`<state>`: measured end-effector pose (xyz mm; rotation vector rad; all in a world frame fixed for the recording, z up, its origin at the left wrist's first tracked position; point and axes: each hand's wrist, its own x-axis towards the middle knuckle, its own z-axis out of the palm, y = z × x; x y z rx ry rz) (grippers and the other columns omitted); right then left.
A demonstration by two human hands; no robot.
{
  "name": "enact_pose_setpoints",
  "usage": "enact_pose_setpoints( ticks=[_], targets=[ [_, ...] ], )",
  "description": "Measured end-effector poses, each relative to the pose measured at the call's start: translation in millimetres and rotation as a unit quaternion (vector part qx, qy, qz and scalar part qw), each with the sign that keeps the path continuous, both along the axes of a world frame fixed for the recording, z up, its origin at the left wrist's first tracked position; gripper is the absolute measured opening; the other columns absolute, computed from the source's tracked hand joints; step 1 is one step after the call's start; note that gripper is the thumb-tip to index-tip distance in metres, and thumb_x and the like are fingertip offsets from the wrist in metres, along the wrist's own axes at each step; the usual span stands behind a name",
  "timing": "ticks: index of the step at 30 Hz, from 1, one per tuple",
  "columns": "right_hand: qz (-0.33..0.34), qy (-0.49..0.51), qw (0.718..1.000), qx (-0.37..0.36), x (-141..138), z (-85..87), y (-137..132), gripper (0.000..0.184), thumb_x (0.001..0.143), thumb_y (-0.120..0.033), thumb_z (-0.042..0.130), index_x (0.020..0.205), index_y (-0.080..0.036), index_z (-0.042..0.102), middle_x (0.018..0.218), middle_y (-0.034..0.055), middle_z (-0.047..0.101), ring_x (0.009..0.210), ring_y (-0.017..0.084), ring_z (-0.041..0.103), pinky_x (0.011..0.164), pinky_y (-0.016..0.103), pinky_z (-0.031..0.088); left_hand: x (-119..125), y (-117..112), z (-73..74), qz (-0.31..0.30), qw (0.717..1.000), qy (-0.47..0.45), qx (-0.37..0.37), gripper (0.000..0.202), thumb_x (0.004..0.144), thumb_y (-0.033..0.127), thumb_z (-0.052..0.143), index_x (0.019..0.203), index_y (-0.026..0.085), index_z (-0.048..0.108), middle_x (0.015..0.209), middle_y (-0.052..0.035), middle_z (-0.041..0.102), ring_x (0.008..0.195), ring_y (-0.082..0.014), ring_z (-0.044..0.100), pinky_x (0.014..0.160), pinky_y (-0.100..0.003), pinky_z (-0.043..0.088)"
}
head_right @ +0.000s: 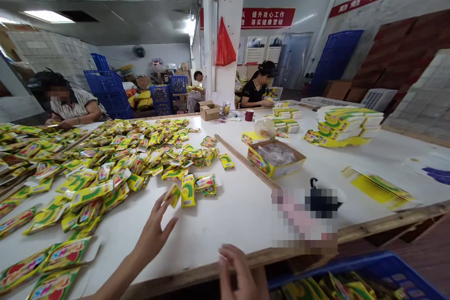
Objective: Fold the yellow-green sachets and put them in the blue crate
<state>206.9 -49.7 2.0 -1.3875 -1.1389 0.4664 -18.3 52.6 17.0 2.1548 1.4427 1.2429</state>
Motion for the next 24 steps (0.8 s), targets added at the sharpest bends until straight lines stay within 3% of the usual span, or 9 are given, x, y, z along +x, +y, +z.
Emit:
enact_pose_setpoints(
  ticks=[2,5,8,11,15,19,24],
  targets=[
    [0.102,-0.006,0.994,0.025,-33,0.7,16,0.026,0.084,-0.038,0.061,0.104,-0.024,0.069,0.115,0.0085,0.067,0.104,0.026,0.064,0.083,0.033,0.057,7,-31,3.7,-0.015,0.999,-0.034,-0.033,0.055,0.090,0.025,0.053,0.143,0.033,0.039,0.153,-0.0096,0.035,0.141,-0.0298,0.032,0.111,-0.055,0.033],
    [0.189,0.048,0.981,0.014,-73,-5.0,34,0.046,0.082,-0.029,0.061,0.127,-0.026,0.057,0.131,0.0081,0.058,0.114,0.025,0.059,0.085,0.033,0.056,19,-67,-0.4,-0.051,0.991,-0.103,-0.072,0.053,0.088,0.031,0.055,0.140,0.033,0.045,0.153,-0.0091,0.036,0.140,-0.0327,0.032,0.111,-0.056,0.032],
    [0.218,0.091,0.971,-0.039,-90,-7.2,42,0.037,0.084,-0.029,0.059,0.121,-0.026,0.059,0.113,0.0070,0.067,0.091,0.021,0.067,0.072,0.029,0.058,24,-85,-8.2,-0.063,0.983,-0.160,-0.069,0.045,0.089,0.036,0.054,0.133,0.033,0.053,0.147,-0.0093,0.045,0.137,-0.0334,0.039,0.110,-0.055,0.036],
    [0.244,0.062,0.966,-0.060,-83,2.2,43,0.023,0.086,-0.032,0.059,0.105,-0.024,0.066,0.089,0.0043,0.071,0.073,0.020,0.066,0.069,0.028,0.056,16,-86,-10.8,-0.032,0.981,-0.187,-0.041,0.039,0.089,0.034,0.055,0.127,0.033,0.057,0.140,-0.0095,0.053,0.132,-0.0321,0.045,0.108,-0.053,0.038],
    [0.281,0.050,0.957,-0.060,-71,13.7,41,0.027,0.086,-0.026,0.056,0.113,-0.023,0.059,0.092,0.0038,0.070,0.079,0.020,0.066,0.072,0.027,0.054,2,-73,-9.4,0.018,0.972,-0.219,-0.080,0.045,0.086,0.032,0.060,0.130,0.028,0.052,0.138,-0.0110,0.053,0.128,-0.0311,0.049,0.104,-0.049,0.044],
    [0.247,0.081,0.965,-0.038,-71,7.2,44,0.038,0.087,-0.022,0.053,0.124,-0.023,0.045,0.107,0.0073,0.068,0.093,0.020,0.066,0.079,0.028,0.054,3,-62,-12.1,-0.037,0.950,-0.258,-0.171,0.041,0.086,0.033,0.059,0.127,0.026,0.054,0.125,-0.0094,0.063,0.109,-0.0262,0.064,0.094,-0.040,0.052],
    [0.266,0.055,0.962,-0.018,-67,1.1,49,0.022,0.090,-0.025,0.051,0.112,-0.023,0.054,0.111,0.0075,0.066,0.096,0.020,0.065,0.081,0.027,0.053,6,-60,-18.9,-0.067,0.944,-0.264,-0.187,0.031,0.087,0.033,0.058,0.117,0.025,0.060,0.117,-0.0082,0.067,0.102,-0.0241,0.066,0.089,-0.035,0.053]
  ],
)
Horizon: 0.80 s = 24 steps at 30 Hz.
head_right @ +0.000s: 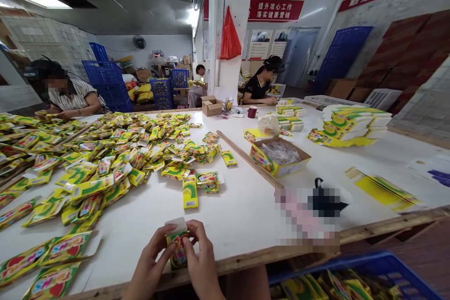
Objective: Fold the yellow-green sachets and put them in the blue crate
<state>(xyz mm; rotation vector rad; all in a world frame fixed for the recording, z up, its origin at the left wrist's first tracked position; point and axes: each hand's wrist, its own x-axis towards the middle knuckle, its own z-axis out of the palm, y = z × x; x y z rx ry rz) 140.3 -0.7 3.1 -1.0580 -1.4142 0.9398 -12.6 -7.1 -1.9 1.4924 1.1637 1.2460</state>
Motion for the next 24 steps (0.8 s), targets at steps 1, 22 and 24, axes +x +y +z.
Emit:
enact_pose_setpoints(
  ticks=[1,22,24],
  targets=[
    [0.010,-0.005,1.000,0.002,1,0.0,0,0.021,0.091,-0.025,0.051,0.112,-0.023,0.055,0.109,0.0070,0.066,0.095,0.019,0.065,0.080,0.027,0.052,0,1,0.1,-0.004,1.000,0.002,-0.001,0.030,0.087,0.033,0.058,0.116,0.024,0.061,0.116,-0.0081,0.068,0.101,-0.0238,0.066,0.088,-0.035,0.053],
    [-0.034,-0.027,0.999,0.028,3,2.4,15,0.017,0.090,-0.030,0.054,0.089,-0.020,0.068,0.107,0.0085,0.068,0.104,0.022,0.062,0.092,0.030,0.048,7,8,2.2,0.042,0.997,0.059,0.029,0.015,0.089,0.032,0.055,0.094,0.020,0.063,0.092,-0.0053,0.071,0.088,-0.0205,0.068,0.079,-0.031,0.055],
    [-0.041,-0.004,0.999,0.024,1,3.3,17,0.017,0.090,-0.029,0.054,0.099,-0.020,0.066,0.102,0.0083,0.069,0.095,0.021,0.065,0.085,0.029,0.052,8,8,-0.3,0.060,0.993,0.079,0.060,0.015,0.091,0.029,0.053,0.099,0.021,0.063,0.105,-0.0068,0.071,0.101,-0.0218,0.066,0.088,-0.034,0.053]
  ],
)
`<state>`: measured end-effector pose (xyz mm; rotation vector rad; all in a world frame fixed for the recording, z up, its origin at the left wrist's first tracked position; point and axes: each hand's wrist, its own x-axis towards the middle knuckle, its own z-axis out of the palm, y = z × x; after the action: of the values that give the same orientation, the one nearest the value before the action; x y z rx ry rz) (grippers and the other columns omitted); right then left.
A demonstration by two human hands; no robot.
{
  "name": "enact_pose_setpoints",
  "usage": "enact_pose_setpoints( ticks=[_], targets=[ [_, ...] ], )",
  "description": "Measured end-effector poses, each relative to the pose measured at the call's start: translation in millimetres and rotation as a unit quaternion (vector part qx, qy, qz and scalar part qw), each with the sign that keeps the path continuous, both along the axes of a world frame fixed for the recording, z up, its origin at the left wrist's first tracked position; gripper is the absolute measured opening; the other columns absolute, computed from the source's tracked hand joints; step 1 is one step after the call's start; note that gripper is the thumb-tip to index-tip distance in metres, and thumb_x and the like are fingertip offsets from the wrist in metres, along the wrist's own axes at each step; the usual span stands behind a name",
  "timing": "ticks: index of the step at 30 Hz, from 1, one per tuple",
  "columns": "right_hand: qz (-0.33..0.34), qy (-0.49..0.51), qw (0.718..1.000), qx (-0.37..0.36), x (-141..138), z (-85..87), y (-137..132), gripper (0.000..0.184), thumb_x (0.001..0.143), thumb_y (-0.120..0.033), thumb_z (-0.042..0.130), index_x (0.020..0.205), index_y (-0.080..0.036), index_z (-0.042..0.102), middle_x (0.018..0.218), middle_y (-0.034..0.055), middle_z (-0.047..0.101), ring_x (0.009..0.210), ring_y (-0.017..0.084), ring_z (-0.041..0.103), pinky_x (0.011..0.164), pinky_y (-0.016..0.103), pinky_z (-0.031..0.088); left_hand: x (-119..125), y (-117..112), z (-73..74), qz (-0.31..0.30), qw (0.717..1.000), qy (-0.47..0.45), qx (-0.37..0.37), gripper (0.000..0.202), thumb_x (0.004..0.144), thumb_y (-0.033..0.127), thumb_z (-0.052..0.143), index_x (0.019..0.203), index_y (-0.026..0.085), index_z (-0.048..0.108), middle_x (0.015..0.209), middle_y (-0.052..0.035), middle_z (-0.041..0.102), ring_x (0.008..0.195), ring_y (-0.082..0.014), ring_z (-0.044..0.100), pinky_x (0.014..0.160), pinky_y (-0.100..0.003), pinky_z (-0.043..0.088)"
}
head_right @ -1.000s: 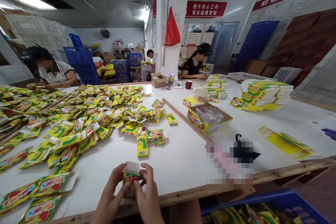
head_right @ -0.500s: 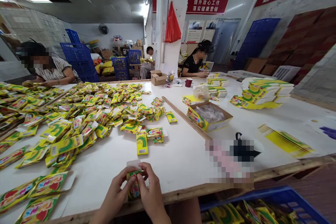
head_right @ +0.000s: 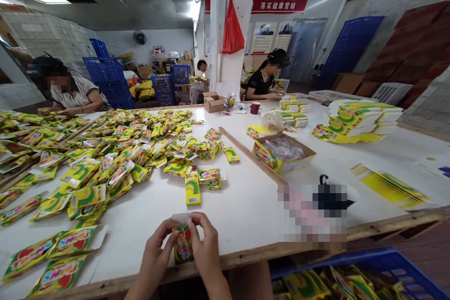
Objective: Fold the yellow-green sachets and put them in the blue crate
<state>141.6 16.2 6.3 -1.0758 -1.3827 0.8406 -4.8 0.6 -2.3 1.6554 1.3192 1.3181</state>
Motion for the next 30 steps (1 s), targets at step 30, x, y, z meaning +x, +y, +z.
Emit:
enact_pose_setpoints(
  ticks=[30],
  targets=[
    [0.032,-0.025,0.999,-0.019,3,12.6,-9,0.020,0.092,-0.033,0.054,0.088,-0.019,0.067,0.086,0.0051,0.070,0.081,0.019,0.065,0.073,0.027,0.052,7,-3,14.1,0.014,0.995,-0.090,-0.039,0.021,0.085,0.036,0.061,0.092,0.019,0.071,0.091,-0.0072,0.073,0.088,-0.0221,0.068,0.079,-0.032,0.055]
  ],
)
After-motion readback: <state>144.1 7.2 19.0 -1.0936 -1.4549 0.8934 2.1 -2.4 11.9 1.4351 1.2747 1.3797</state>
